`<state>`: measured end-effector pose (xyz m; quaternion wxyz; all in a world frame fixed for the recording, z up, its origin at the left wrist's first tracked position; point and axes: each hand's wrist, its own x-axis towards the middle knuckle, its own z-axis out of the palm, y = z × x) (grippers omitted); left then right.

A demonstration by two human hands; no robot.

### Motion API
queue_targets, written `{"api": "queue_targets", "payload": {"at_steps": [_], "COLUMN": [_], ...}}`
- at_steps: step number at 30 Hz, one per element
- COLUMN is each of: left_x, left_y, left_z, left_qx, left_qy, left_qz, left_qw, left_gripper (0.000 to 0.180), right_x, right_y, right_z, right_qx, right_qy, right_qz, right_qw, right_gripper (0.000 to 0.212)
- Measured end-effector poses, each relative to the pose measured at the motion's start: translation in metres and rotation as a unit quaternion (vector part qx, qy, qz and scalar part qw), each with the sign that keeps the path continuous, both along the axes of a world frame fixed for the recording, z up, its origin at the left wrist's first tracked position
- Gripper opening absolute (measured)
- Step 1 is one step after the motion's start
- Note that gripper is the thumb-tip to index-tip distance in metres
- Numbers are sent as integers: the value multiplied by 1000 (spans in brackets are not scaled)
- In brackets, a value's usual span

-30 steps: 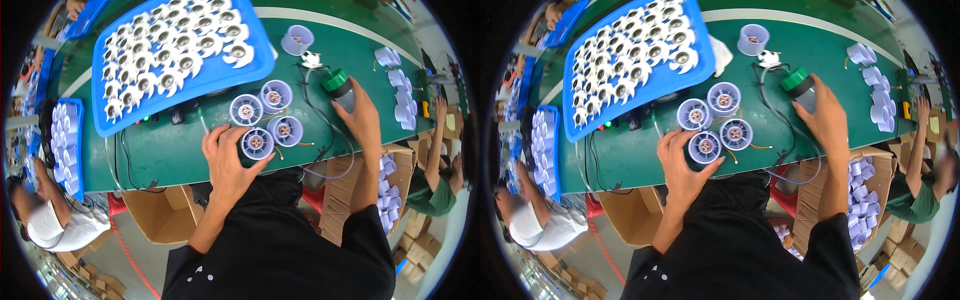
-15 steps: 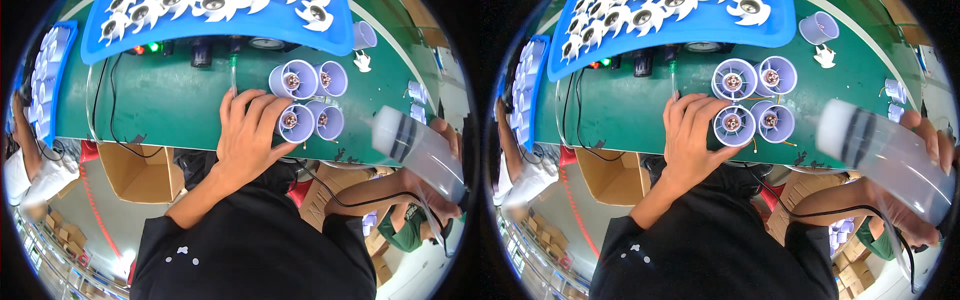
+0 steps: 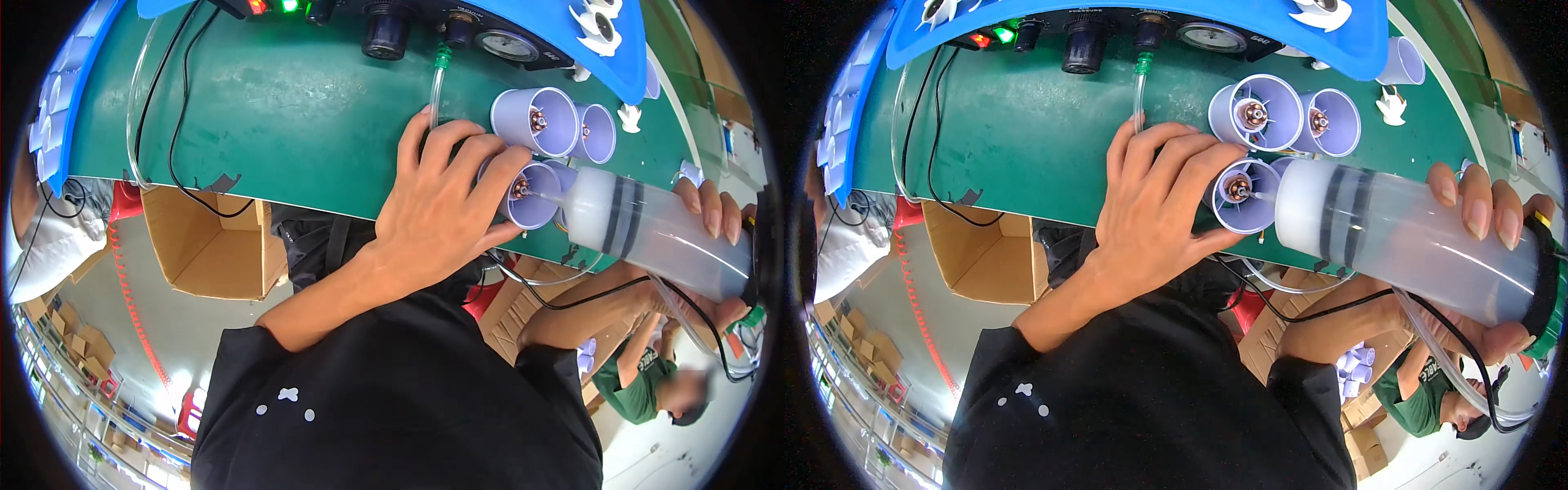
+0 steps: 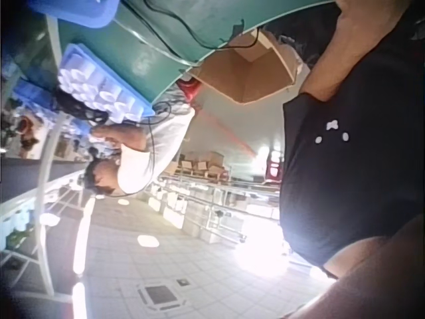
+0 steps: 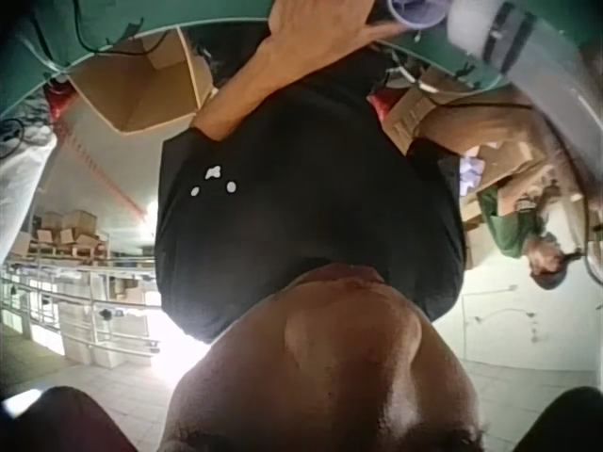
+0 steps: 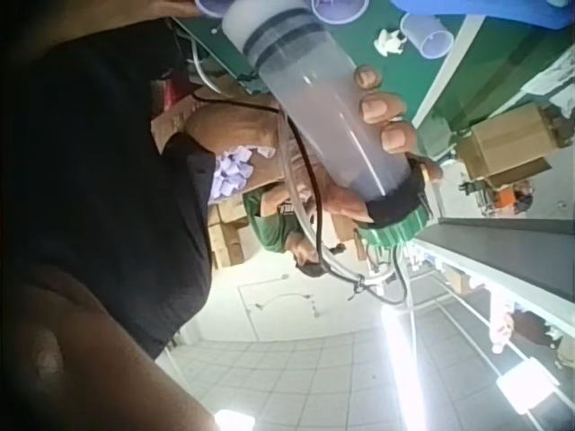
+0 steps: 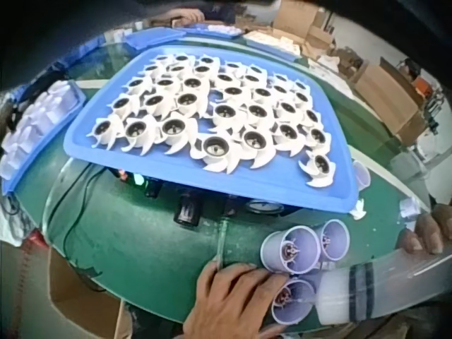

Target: Assembling electronic cooling fans by mounting impellers onto bases using a manual dispenser.

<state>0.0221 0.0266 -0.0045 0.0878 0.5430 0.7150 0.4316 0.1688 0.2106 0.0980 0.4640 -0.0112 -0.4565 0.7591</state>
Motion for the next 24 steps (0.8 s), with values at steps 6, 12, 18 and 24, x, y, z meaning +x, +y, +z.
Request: {"api": "queue_targets", "payload": {"at_steps": [6, 12, 18, 24], "left_x": [1, 0, 1, 2], "left_y": [-1, 0, 0, -1], "left_z": [0, -1, 0, 0], "left_qx": [-5, 2, 0, -5], "left_qy": [-11, 0, -22, -16], "left_qz": [6, -1, -3, 0], "left_qw": [1000, 1000, 1000, 1000], "left_gripper": [79, 77, 81, 78], "right_x": [5, 2, -3, 4], "right_y": [-1, -11, -4, -5], "right_z": [-4, 1, 10, 24], "right_qx": [31, 62, 187, 155], "right_qy": [-18, -53, -80, -168], "right_qz": [29, 16, 157, 162], "right_qw": [999, 997, 966, 960], "right_gripper": [97, 76, 81, 89]}}
